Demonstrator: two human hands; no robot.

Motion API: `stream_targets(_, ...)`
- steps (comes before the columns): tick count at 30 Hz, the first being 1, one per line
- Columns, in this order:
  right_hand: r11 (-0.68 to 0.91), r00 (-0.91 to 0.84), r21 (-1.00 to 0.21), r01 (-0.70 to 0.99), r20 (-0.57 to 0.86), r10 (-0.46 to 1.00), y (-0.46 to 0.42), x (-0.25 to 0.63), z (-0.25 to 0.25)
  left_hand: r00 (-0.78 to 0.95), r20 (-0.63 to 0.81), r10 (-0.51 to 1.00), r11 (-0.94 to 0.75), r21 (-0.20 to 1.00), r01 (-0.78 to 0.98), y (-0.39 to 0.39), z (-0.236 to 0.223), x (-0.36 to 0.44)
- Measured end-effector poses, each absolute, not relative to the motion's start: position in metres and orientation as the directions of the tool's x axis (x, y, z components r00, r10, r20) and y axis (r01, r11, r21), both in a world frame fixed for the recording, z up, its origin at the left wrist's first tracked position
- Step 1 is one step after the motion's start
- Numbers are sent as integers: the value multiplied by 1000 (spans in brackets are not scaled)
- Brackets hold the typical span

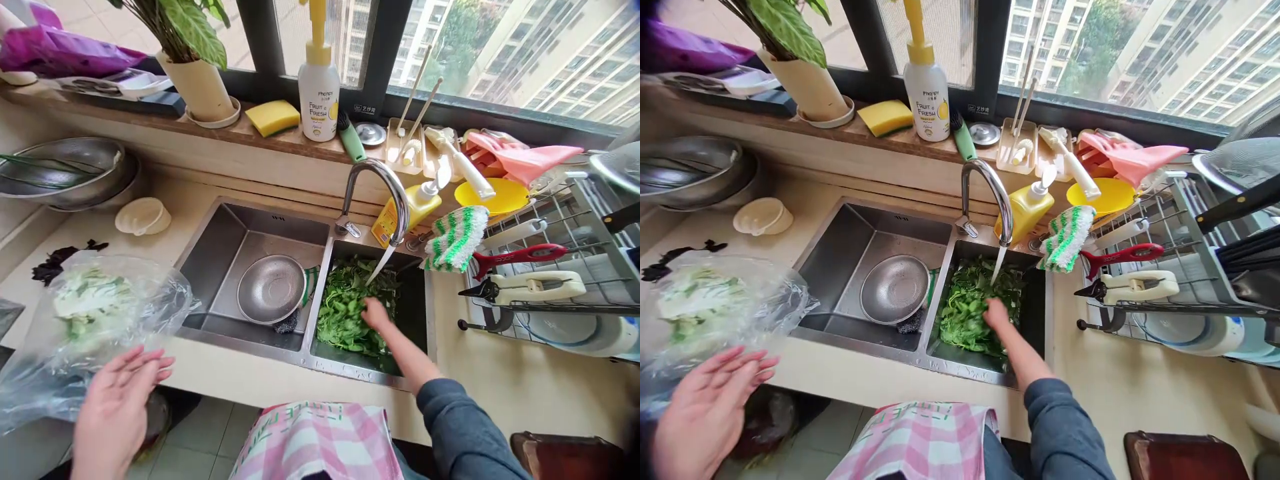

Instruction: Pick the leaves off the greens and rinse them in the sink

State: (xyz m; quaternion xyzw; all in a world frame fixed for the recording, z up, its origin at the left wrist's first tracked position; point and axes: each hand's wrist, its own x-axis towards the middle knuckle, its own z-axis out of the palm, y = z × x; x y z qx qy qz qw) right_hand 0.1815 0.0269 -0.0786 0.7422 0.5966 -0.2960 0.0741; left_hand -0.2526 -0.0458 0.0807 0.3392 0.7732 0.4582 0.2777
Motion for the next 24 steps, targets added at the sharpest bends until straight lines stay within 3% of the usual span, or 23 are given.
stream_targets(3,-364,259,-183,913,-429,865,65,240,-62,-545,-146,825,336,903,267,-48,86,-233)
stream_targets(6,-419,337,-209,884,-337,879,97,258,-61,-579,-107,808,358,871,338,-56,96,-228)
stream_targets(10,-379,250,-176,909,-499,830,97,217,-85,-572,-172,802,397,870,294,-66,92,-226)
stream_targets(13,-171,71,-119,978,-582,810,66,177,-104,-520,-234,821,419,866,272,-70,81,-220)
stream_targets(17,158,-268,-231,960,-605,750,21,160,-105,-442,-295,847,426,874,234,-68,72,-213)
stream_targets(20,117,-258,-254,960,-643,721,17,186,-90,-391,-318,864,426,875,230,-64,69,-210)
stream_targets(24,-62,-38,-152,986,-580,814,61,243,-67,-370,-348,861,445,868,219,-64,66,-208)
